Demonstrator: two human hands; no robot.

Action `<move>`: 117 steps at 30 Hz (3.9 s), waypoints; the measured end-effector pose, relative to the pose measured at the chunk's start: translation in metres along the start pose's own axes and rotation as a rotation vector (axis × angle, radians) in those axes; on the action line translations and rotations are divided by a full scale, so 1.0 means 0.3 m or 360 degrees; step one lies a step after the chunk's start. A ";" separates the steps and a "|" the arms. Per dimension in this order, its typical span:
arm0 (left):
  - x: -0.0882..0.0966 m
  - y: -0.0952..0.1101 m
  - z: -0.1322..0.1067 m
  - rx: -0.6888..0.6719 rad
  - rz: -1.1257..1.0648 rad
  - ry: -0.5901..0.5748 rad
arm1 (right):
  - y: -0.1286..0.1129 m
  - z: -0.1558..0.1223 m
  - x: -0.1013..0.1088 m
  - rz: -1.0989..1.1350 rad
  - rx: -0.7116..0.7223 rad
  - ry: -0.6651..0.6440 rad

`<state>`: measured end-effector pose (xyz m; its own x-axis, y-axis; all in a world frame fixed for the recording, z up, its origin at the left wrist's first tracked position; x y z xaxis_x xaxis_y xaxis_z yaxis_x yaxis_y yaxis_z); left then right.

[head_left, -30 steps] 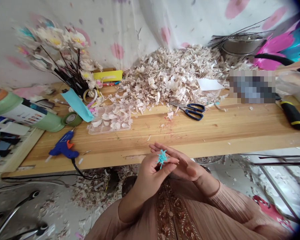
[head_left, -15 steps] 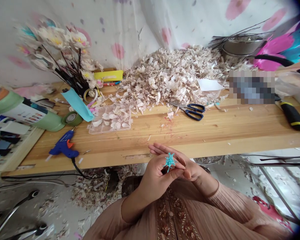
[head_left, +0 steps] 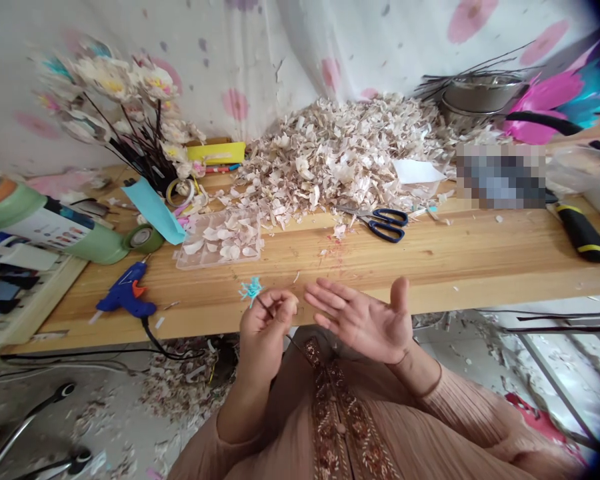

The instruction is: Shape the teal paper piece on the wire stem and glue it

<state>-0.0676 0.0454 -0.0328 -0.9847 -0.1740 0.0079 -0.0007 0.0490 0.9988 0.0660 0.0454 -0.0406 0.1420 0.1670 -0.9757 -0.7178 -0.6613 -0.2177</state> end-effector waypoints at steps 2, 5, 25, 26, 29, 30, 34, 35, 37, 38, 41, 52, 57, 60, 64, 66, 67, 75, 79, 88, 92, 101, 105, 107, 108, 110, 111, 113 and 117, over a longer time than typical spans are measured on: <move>0.031 0.009 0.005 -0.0075 0.0142 0.0047 | -0.018 -0.004 -0.001 0.0043 0.0041 0.0059; -0.002 0.031 -0.011 -0.0204 0.0404 -0.0093 | -0.026 -0.005 -0.010 0.0095 0.0099 0.0076; -0.146 0.134 -0.095 -0.0942 0.0928 -0.0116 | -0.056 -0.004 -0.040 0.0146 0.0343 0.0221; -0.146 0.134 -0.097 -0.0966 0.0927 -0.0117 | -0.055 -0.004 -0.040 0.0141 0.0338 0.0216; -0.146 0.132 -0.102 -0.1011 0.0912 -0.0111 | -0.052 -0.005 -0.037 0.0134 0.0336 0.0230; -0.146 0.132 -0.104 -0.1015 0.0912 -0.0102 | -0.051 -0.005 -0.035 0.0136 0.0334 0.0242; -0.144 0.135 -0.109 -0.1022 0.0917 -0.0075 | -0.046 -0.003 -0.035 0.0180 0.0329 0.0242; -0.144 0.136 -0.109 -0.1024 0.0915 -0.0075 | -0.046 -0.003 -0.037 0.0193 0.0332 0.0230; -0.145 0.141 -0.111 -0.1042 0.0914 -0.0078 | -0.047 -0.004 -0.039 0.0202 0.0335 0.0213; -0.145 0.144 -0.112 -0.1054 0.0914 -0.0073 | -0.047 -0.004 -0.039 0.0197 0.0336 0.0213; -0.140 0.155 -0.115 -0.1093 0.0904 -0.0030 | -0.049 -0.005 -0.038 0.0173 0.0341 0.0228; -0.123 0.158 -0.115 -0.1107 0.0955 0.0061 | -0.063 -0.008 -0.036 0.0301 0.0384 0.0216; -0.124 0.150 -0.113 -0.1087 0.0993 0.0076 | -0.071 -0.007 -0.025 0.0312 0.0427 0.0262; -0.129 0.147 -0.114 -0.1084 0.0977 0.0059 | -0.073 -0.005 -0.021 0.0287 0.0434 0.0273; -0.131 0.144 -0.111 -0.1047 0.0959 0.0054 | -0.074 -0.001 -0.015 0.0265 0.0431 0.0279; -0.131 0.146 -0.108 -0.1024 0.0949 0.0055 | -0.072 0.002 -0.015 0.0265 0.0435 0.0270; -0.132 0.148 -0.107 -0.1022 0.0946 0.0054 | -0.069 0.003 -0.017 0.0252 0.0438 0.0259; -0.157 0.126 -0.090 -0.0998 0.1016 -0.0014 | -0.051 -0.009 -0.052 -0.0217 0.0481 0.0113; -0.162 0.092 -0.081 -0.0918 0.1009 -0.0077 | -0.045 -0.014 -0.066 -0.0468 0.0502 0.0028; -0.098 -0.047 -0.040 -0.0135 0.0550 -0.0182 | -0.074 -0.031 -0.036 -0.1178 0.0755 0.0141; -0.073 -0.114 -0.044 0.0226 0.0094 -0.0200 | -0.099 -0.037 -0.060 -0.2070 0.0978 0.0275; -0.048 -0.089 -0.057 0.0208 -0.0133 -0.0303 | -0.052 -0.030 -0.195 -0.2701 0.1391 0.0022; -0.025 -0.103 -0.073 0.0240 -0.0175 -0.0370 | -0.038 -0.002 -0.210 -0.2609 0.1296 -0.0023; -0.002 -0.107 -0.079 0.0260 -0.0214 -0.0373 | -0.080 0.020 -0.173 -0.2269 0.1251 0.0208; 0.019 -0.102 -0.078 0.0236 -0.0215 -0.0342 | -0.104 0.031 -0.143 -0.2083 0.1221 0.0357; 0.072 -0.079 -0.067 0.0131 -0.0223 -0.0254 | -0.129 0.057 -0.082 -0.1821 0.1096 0.0576; 0.097 -0.063 -0.060 0.0064 -0.0266 -0.0223 | -0.127 0.075 -0.060 -0.1779 0.0991 0.0608; 0.146 -0.031 -0.046 -0.0045 -0.0454 -0.0173 | -0.097 0.116 -0.037 -0.1873 0.0722 0.0549; 0.223 -0.007 -0.023 -0.0050 -0.0755 -0.0036 | -0.029 0.176 -0.074 -0.2379 0.0432 0.0190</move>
<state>-0.1323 0.0267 -0.0339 -0.8806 -0.1483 -0.4501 -0.4462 -0.0605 0.8929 0.0330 0.0861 -0.0156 0.8715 0.4732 0.1289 0.0319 0.2076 -0.9777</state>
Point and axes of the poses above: each hand's wrist, its own z-axis towards the middle knuckle, its own x-axis out of the back of the hand, y = z × x, the point moved 9 cm from there along z, towards the middle knuckle, and after that the axes turned 13 degrees about z, right-handed, at the moved point
